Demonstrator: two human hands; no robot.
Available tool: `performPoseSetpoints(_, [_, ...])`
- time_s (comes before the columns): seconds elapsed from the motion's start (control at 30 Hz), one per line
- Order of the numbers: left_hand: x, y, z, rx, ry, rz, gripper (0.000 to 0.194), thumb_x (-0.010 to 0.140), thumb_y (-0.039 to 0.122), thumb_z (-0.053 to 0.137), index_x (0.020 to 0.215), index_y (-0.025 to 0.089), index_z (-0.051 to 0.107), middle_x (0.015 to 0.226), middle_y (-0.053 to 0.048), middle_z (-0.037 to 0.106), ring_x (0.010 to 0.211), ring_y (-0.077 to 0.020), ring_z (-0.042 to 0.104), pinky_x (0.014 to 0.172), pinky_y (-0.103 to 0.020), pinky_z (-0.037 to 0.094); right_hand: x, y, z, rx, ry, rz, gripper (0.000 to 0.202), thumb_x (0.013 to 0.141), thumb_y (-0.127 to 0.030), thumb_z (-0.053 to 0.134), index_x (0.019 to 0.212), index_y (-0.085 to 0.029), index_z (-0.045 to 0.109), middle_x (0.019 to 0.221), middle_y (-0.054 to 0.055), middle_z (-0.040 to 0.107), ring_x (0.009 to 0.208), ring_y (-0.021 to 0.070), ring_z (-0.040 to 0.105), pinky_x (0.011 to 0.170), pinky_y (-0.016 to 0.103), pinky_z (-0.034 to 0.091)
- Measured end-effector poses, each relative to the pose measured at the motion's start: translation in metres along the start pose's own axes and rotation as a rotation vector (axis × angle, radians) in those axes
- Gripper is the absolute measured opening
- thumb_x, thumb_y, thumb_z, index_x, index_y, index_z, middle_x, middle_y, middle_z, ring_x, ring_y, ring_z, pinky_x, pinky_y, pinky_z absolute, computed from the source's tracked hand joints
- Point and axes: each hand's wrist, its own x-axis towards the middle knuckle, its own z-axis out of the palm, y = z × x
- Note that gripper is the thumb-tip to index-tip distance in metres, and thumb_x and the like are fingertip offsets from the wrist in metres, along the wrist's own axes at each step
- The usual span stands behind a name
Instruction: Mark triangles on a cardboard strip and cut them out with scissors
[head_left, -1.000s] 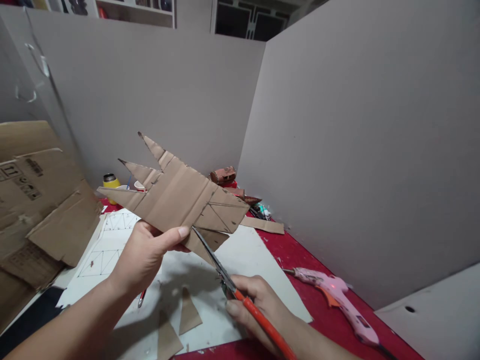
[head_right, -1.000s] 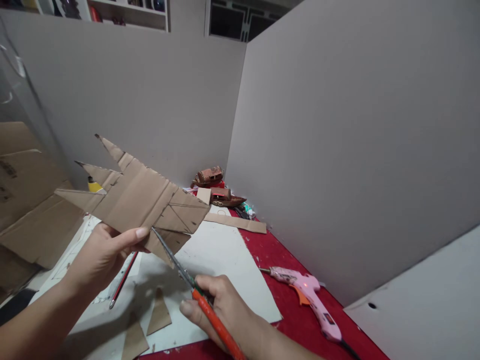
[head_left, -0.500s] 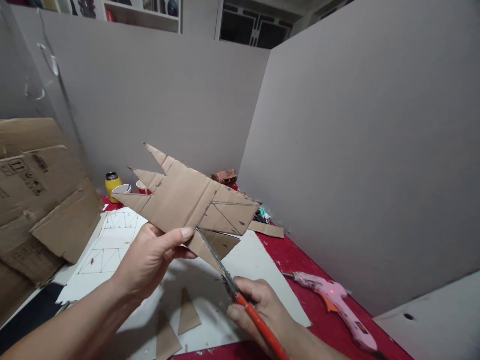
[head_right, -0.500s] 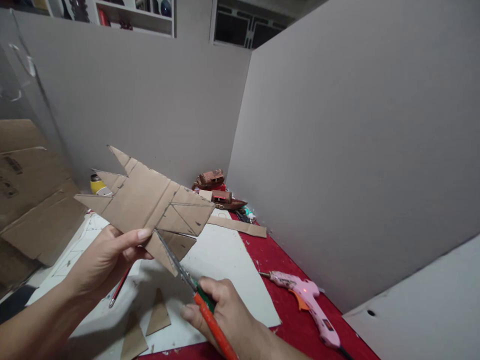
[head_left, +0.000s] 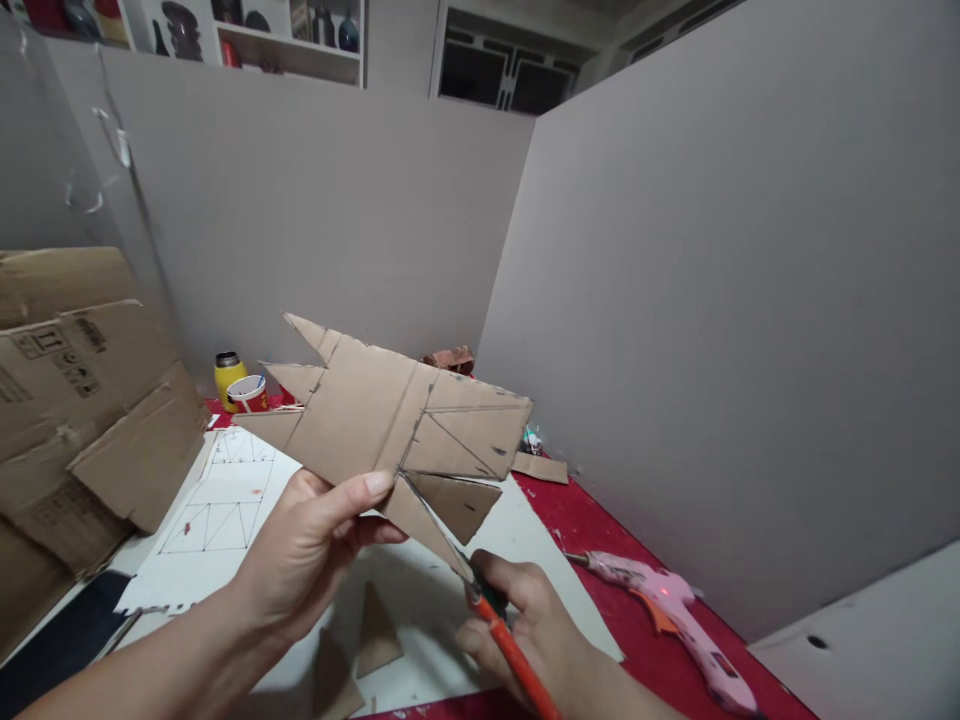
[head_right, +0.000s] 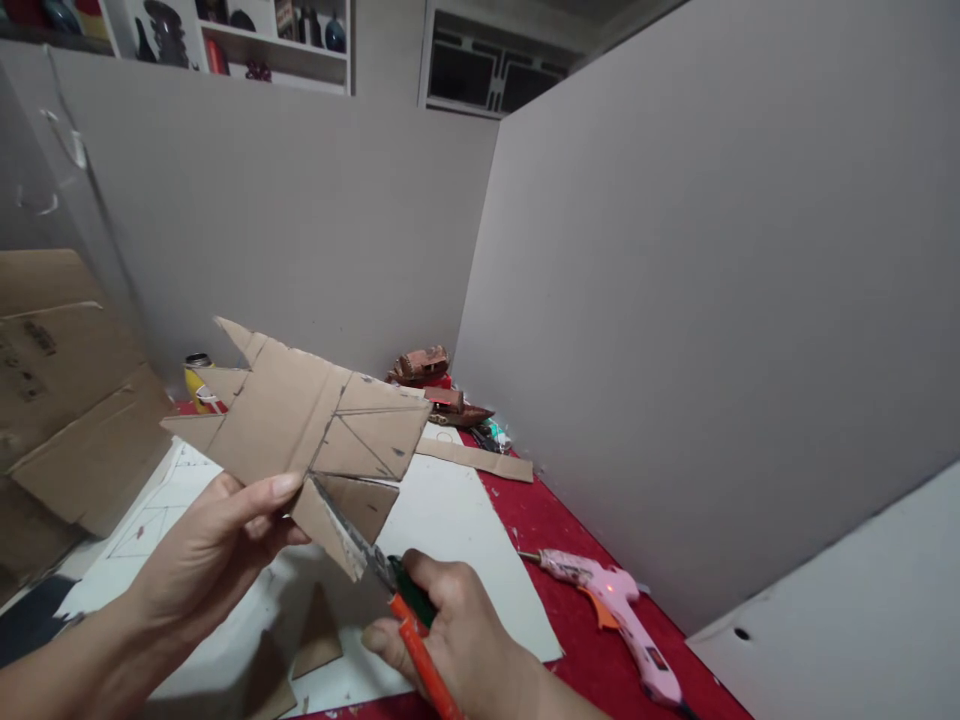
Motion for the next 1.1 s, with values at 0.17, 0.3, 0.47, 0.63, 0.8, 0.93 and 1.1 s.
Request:
performPoseSetpoints(0.17, [0.0008,-0.0009,-0.0008,0.121,-0.011,0.047,0.025,0.066,0.027,0.089,0.055,0.013,0.071,0.064,-0.002,0.067,0.059,-0.0116,0.06,0.056,-0.023,0.059,-0.0004,-0.0021,-0.0052,-0.064,-0.003,0.0,0.035,0.084,-0.044,0.065,0.073,-0.024,0.038,0.058,-0.01,0.032,0.051,0.0092,0.027,0.044,0.023,0.023])
performPoseSetpoints(0.3, [0.004,0.0012,-0.0041,0.22,-0.017,0.036,0.036,0.07,0.028,0.087,0.045,0.014,0.065,0.051,-0.002,0.059,0.057,-0.0133,0.06,0.06,-0.025,0.06,-0.0016,-0.0024,-0.0085,-0.041,-0.03,-0.002,0.04,0.081,-0.045,0.069,0.072,-0.024,0.036,0.058,-0.011,0.029,0.052,0.0093,0.024,0.044,0.023,0.021])
performPoseSetpoints(0.47, [0.0052,0.0003,-0.0033,0.188,0.032,0.029,0.037,0.065,0.029,0.09,0.044,0.014,0.064,0.05,0.001,0.056,0.054,-0.0111,0.056,0.058,-0.025,0.06,-0.0005,-0.0017,-0.0077,-0.044,-0.011,-0.012,0.043,0.084,-0.047,0.068,0.068,-0.024,0.036,0.058,-0.01,0.03,0.052,0.0093,0.023,0.045,0.024,0.021])
performPoseSetpoints(0.63, [0.0046,0.0008,-0.0016,0.026,0.024,-0.021,0.035,0.058,0.022,0.093,0.044,0.014,0.063,0.045,0.005,0.049,0.049,-0.008,0.053,0.052,-0.021,0.059,0.0001,-0.0003,-0.0068,-0.085,0.042,-0.047,0.044,0.084,-0.047,0.069,0.067,-0.024,0.035,0.056,-0.01,0.03,0.05,0.0091,0.024,0.044,0.024,0.023])
performPoseSetpoints(0.8, [0.0008,0.001,-0.0008,-0.052,-0.068,-0.134,0.021,0.061,0.02,0.092,0.056,0.013,0.073,0.052,0.003,0.06,0.054,-0.0097,0.061,0.05,-0.019,0.059,-0.0016,0.0019,-0.0073,-0.194,0.123,-0.192,0.037,0.084,-0.049,0.07,0.074,-0.022,0.047,0.057,-0.009,0.036,0.05,0.0102,0.028,0.046,0.024,0.027])
performPoseSetpoints(0.93, [-0.0027,0.0006,-0.0002,-0.11,-0.041,-0.158,0.025,0.058,0.019,0.093,0.052,0.015,0.069,0.051,0.004,0.059,0.053,-0.0098,0.061,0.05,-0.02,0.059,-0.0006,-0.0017,-0.0079,-0.189,0.126,-0.235,0.032,0.085,-0.047,0.067,0.076,-0.02,0.051,0.059,-0.007,0.04,0.051,0.0109,0.033,0.048,0.024,0.031])
performPoseSetpoints(1.1, [0.0042,0.0032,-0.0042,-0.068,-0.02,-0.209,0.03,0.05,0.024,0.096,0.047,0.014,0.068,0.056,-0.001,0.065,0.053,-0.012,0.062,0.053,-0.023,0.06,0.0016,-0.0034,-0.0088,-0.147,0.093,-0.119,0.048,0.078,-0.055,0.073,0.065,-0.023,0.039,0.056,-0.008,0.032,0.051,0.01,0.027,0.045,0.023,0.026])
